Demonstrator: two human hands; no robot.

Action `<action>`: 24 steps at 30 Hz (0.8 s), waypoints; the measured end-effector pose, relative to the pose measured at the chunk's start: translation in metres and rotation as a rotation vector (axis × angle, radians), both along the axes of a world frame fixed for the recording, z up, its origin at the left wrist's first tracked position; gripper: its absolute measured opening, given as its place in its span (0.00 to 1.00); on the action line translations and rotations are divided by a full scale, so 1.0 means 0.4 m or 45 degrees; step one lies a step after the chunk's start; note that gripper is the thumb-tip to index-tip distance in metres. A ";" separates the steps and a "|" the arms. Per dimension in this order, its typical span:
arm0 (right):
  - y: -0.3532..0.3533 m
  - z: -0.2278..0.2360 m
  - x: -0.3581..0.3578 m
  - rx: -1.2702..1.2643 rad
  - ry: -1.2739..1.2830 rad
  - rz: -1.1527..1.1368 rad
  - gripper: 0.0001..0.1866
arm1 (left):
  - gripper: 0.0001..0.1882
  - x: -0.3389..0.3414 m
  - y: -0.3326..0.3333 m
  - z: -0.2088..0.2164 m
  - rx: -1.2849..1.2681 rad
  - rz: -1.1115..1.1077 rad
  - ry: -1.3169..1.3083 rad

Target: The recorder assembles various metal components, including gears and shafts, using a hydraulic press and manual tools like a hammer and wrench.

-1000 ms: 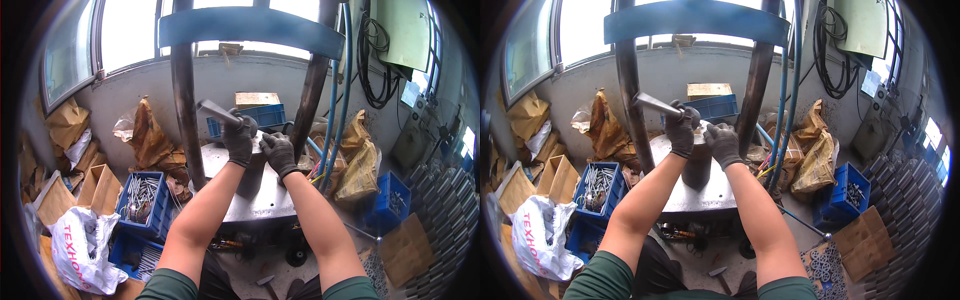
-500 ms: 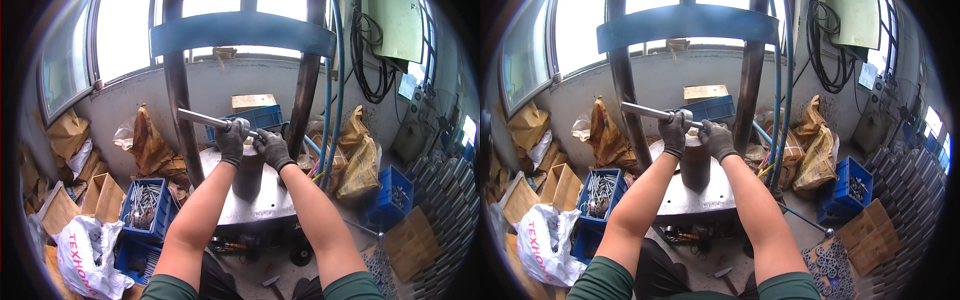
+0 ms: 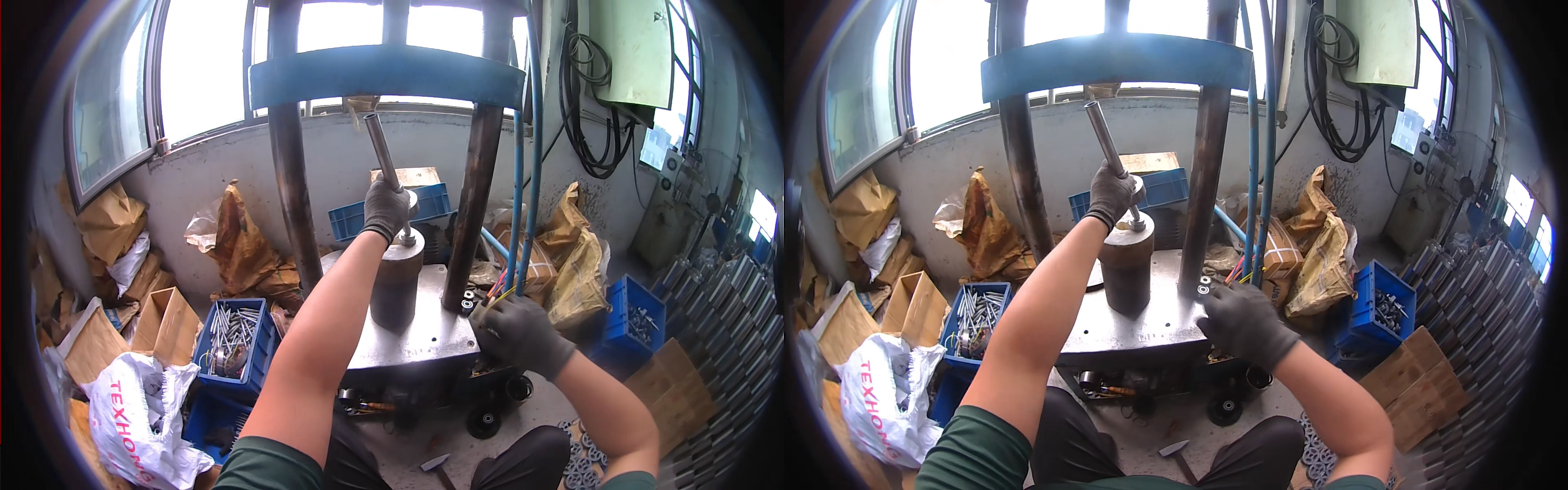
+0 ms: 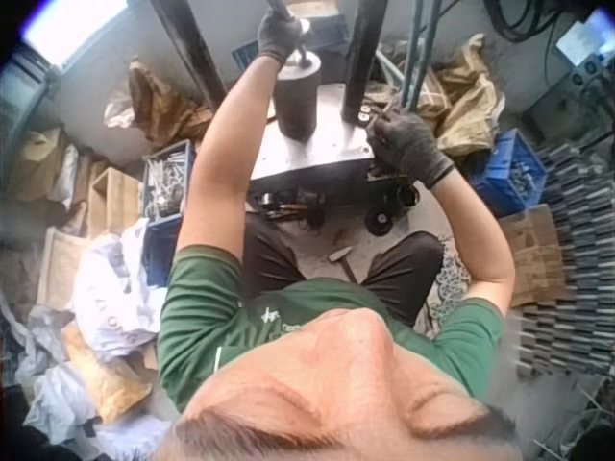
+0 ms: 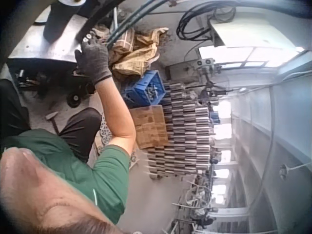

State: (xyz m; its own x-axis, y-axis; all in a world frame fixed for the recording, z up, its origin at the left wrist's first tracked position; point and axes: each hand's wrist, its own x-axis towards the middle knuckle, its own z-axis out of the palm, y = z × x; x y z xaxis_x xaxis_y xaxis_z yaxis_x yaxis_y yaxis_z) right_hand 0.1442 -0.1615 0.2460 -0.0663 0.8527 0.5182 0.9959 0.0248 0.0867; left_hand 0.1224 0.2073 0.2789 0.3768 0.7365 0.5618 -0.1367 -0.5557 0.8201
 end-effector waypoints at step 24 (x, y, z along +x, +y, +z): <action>-0.280 0.009 0.090 -0.327 -0.070 -0.288 0.13 | 0.18 0.036 -0.031 0.070 0.896 0.341 0.753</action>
State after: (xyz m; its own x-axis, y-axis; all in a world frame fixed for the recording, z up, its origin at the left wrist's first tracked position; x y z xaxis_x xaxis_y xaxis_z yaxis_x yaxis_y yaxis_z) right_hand 0.1804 -0.2736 0.2498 0.1178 0.9512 0.2854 0.9727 -0.1683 0.1596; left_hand 0.1369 0.1950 0.3068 0.6094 0.4054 0.6813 0.3956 -0.9002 0.1819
